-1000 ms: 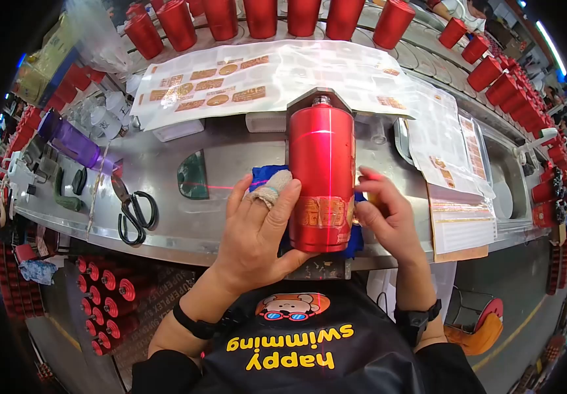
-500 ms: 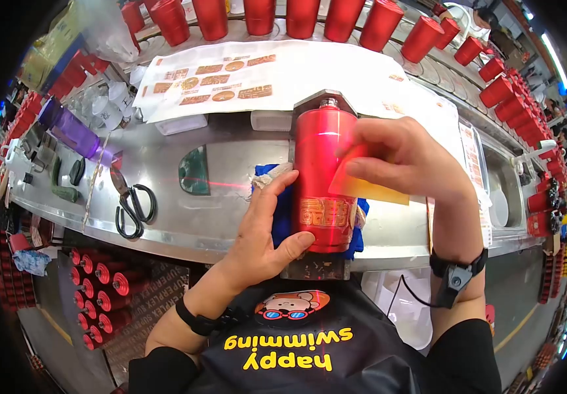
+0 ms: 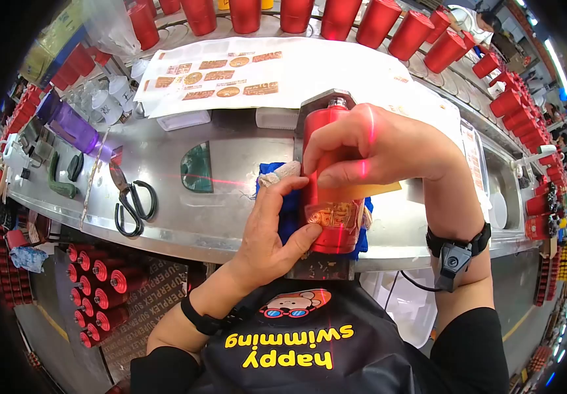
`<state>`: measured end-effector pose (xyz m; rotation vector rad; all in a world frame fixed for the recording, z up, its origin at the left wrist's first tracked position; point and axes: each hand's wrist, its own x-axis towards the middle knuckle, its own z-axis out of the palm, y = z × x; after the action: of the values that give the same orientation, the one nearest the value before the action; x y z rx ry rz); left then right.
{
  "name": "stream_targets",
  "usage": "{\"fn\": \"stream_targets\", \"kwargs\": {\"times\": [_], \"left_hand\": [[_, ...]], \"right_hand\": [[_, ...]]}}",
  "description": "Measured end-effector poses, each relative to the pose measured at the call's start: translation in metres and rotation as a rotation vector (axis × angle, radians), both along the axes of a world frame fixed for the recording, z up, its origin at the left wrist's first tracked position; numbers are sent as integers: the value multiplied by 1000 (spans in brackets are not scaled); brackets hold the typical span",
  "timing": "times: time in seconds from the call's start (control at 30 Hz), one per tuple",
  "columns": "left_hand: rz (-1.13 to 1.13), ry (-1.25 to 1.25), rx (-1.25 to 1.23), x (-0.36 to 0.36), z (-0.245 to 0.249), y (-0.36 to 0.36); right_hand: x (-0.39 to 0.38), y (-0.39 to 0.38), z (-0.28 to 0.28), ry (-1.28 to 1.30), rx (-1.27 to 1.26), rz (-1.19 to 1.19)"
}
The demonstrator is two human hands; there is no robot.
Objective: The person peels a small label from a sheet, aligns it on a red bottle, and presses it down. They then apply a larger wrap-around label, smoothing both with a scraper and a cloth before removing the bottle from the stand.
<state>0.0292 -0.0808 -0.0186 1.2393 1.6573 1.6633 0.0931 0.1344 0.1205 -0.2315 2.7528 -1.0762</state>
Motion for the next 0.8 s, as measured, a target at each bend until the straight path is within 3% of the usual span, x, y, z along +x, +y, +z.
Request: {"fn": "stream_targets", "kwargs": {"times": [0.13, 0.2, 0.33, 0.43, 0.57, 0.6, 0.7, 0.8], "left_hand": [[59, 107, -21, 1, 10, 2], [74, 259, -32, -2, 13, 5], [102, 310, 44, -3, 22, 9], [75, 441, 17, -6, 38, 10], [34, 600, 74, -5, 69, 18], [22, 633, 74, -4, 75, 19], [23, 682, 42, 0, 79, 21], [42, 646, -14, 0, 76, 18]], "right_hand": [[10, 5, -5, 49, -177, 11], [25, 7, -11, 162, -296, -94], [73, 4, -37, 227, -625, -376], [102, -10, -65, 368, -612, -662], [122, -27, -99, 518, -552, -828], [127, -28, -103, 522, -422, -815], [124, -43, -112, 595, -570, -865], [122, -43, -115, 620, -400, -808]]}}
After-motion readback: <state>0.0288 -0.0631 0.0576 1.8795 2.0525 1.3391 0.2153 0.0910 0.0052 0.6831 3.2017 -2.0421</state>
